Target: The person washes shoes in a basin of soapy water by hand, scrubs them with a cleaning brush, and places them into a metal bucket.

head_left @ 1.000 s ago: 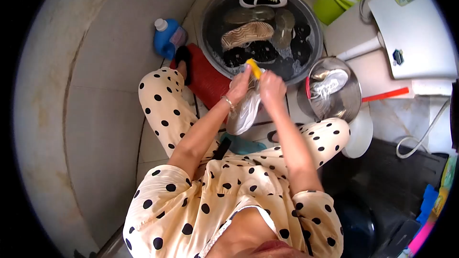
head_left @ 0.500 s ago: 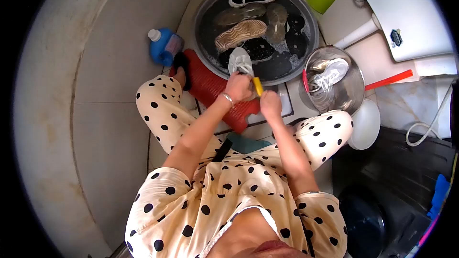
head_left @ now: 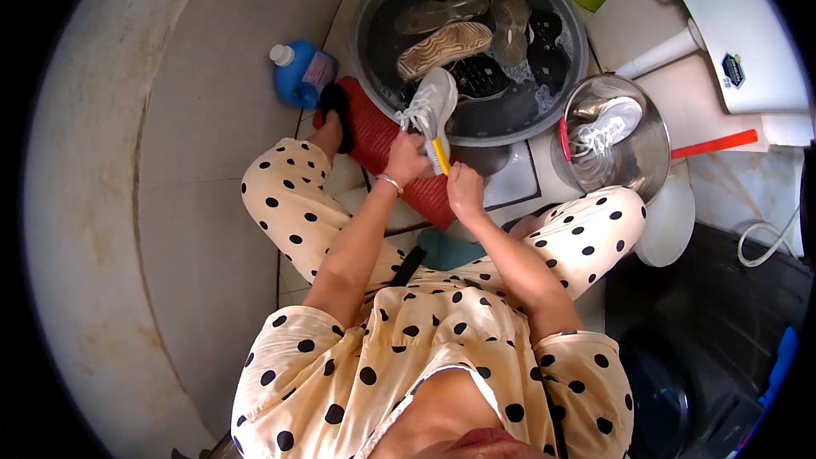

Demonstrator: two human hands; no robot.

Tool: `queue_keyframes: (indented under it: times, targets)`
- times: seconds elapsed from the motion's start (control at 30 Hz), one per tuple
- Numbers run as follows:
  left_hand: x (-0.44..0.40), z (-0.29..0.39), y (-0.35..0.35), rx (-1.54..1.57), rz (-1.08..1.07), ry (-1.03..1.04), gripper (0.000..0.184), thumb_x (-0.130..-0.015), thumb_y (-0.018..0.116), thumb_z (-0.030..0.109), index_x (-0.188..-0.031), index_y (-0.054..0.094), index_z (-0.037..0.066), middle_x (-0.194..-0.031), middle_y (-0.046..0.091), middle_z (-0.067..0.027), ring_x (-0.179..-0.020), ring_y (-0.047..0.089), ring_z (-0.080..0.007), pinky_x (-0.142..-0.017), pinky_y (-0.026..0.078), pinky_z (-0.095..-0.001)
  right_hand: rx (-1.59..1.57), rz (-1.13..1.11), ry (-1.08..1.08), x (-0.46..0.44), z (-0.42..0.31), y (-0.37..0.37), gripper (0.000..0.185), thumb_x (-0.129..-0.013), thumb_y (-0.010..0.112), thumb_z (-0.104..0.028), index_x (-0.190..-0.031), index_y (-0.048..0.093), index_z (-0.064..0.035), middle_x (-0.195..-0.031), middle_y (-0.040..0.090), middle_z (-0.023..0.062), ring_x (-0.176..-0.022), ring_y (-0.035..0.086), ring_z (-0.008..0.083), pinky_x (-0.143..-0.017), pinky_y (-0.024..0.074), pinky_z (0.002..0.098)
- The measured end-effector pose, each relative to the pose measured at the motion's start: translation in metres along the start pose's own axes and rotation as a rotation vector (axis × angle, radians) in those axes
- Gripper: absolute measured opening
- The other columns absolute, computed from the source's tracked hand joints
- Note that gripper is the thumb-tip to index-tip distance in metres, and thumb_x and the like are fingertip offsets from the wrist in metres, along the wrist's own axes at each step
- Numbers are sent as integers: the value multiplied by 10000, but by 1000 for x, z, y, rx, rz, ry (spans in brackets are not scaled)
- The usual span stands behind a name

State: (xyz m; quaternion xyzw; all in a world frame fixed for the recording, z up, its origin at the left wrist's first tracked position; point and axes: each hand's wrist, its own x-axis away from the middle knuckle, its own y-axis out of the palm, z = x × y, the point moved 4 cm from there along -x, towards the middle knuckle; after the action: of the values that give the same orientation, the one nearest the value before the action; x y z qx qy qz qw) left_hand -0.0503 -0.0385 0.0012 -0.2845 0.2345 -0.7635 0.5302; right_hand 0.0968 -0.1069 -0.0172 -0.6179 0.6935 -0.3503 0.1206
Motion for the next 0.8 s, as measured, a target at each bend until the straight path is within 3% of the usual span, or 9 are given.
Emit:
queue_keyframes:
  times: [0.07,0.1,0.2,0.27,0.33,0.47,0.6,0.63,0.8]
  targets:
    - [3,4,-9,617,-95,-200,190,-645,731,73,-802,669,-15,-691,635,-55,-773,603,-142,-718,493,-309,10,56,-69,-9,-21,-21,398,-951,387,-277,-787,631,-8,-790,634,275,-779,620,454,-745,485,537]
    - [5,24,-19,496,-70,-108,194,-611,768,53,-735,635,-15,-619,547,25,-633,493,-65,-626,437,-257,74,59,-154,-24,-11,-21,398,-955,383,-280,-776,626,-20,-772,633,268,-756,624,452,-702,488,551]
    - [9,50,-19,477,-174,34,176,-660,758,31,-802,669,-21,-731,616,33,-674,530,-61,-630,440,-247,183,125,-78,-76,-11,-77,399,-963,375,-254,-751,625,-27,-754,636,250,-708,630,445,-626,510,538]
    - [8,58,-19,540,-118,5,192,-654,760,24,-823,682,-23,-736,617,41,-711,542,-55,-646,441,-240,231,197,-263,-86,-22,-89,396,-962,378,-248,-739,624,-31,-727,629,244,-683,624,443,-600,505,537]
    - [0,57,-26,628,-101,16,211,-645,760,17,-841,688,-19,-741,622,39,-727,544,-54,-659,444,-238,220,172,-467,-59,-30,-80,351,-957,399,-237,-774,624,-39,-705,625,230,-666,620,439,-599,501,543]
    - [7,75,-49,647,-173,39,229,-648,732,-13,-875,703,-6,-821,666,15,-756,568,-58,-697,458,-238,229,128,-446,-2,-64,-95,271,-944,446,-245,-796,592,-71,-715,644,182,-644,644,380,-574,516,505]
    - [26,114,-49,275,-152,346,196,-624,722,32,-681,544,-26,-638,495,-87,-647,491,-111,-592,375,-314,398,268,-431,-66,-57,-139,197,-890,509,-173,-782,624,-55,-726,663,167,-651,663,356,-557,545,454]
    - [31,125,-52,358,-169,290,317,-592,728,67,-643,431,-33,-630,390,-135,-608,450,-202,-573,333,-364,528,235,-277,-85,-54,-151,197,-877,513,-143,-797,669,-53,-755,677,180,-692,682,353,-573,557,446]
    - [29,133,-56,109,-109,478,287,-542,708,86,-647,470,-33,-681,466,-180,-688,499,-346,-628,404,-399,380,24,-277,-29,-79,-141,255,-902,502,-205,-801,668,-39,-736,663,220,-707,674,393,-642,553,483]
